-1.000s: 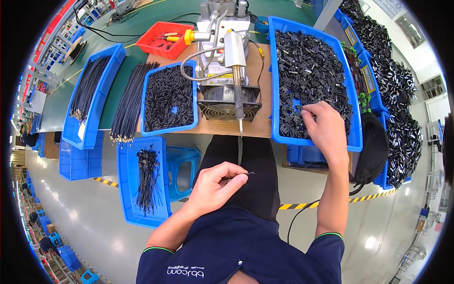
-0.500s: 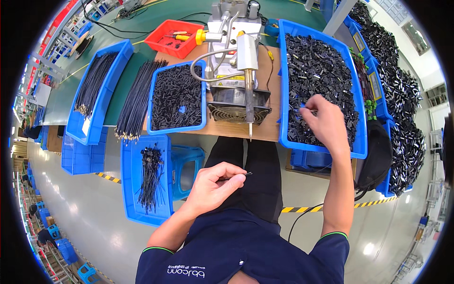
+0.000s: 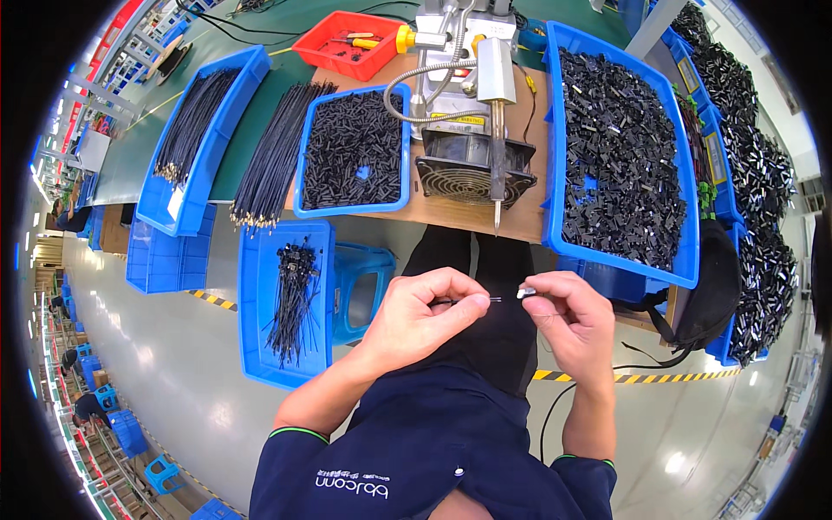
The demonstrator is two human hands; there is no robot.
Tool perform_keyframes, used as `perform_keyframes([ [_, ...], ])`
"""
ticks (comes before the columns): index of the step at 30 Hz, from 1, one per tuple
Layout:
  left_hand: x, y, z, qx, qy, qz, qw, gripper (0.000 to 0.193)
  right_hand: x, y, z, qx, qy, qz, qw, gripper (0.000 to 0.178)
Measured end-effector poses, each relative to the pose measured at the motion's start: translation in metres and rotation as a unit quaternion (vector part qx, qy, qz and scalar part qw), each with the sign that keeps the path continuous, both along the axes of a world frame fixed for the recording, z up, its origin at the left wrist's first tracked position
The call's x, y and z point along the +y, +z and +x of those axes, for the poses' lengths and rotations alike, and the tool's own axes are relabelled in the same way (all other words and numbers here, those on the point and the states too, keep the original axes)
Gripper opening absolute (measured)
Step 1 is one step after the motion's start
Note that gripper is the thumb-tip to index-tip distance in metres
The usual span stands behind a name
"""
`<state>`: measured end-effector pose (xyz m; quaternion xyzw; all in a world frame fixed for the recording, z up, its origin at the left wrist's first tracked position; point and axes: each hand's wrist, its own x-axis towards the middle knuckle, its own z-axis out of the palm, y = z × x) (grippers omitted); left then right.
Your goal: The person attaches small black plastic clips to the ends of wires by hand at an assembly workbench, using a jig to hold the components.
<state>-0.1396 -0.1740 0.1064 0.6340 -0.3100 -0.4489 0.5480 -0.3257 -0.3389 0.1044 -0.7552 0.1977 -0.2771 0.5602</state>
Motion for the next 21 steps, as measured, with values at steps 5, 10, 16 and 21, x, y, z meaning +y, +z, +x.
perform_keyframes([
  [5,0.001,-0.001,-0.001,0.008,-0.003,-0.001,1.0,0.01,0.016,-0.012,0.006,-0.003,-0.002,0.025,1.0,0.02],
  [10,-0.002,-0.007,-0.001,0.017,-0.003,-0.003,1.0,0.008,0.021,-0.016,0.007,-0.012,-0.003,0.038,0.999,0.019],
  [16,-0.005,-0.012,-0.004,0.019,0.03,-0.025,0.999,0.017,0.023,-0.016,0.009,-0.017,0.002,0.035,0.999,0.021],
  [21,-0.004,-0.016,-0.001,0.018,0.022,-0.009,1.0,0.016,0.021,-0.019,0.01,-0.02,0.014,0.031,0.999,0.021],
])
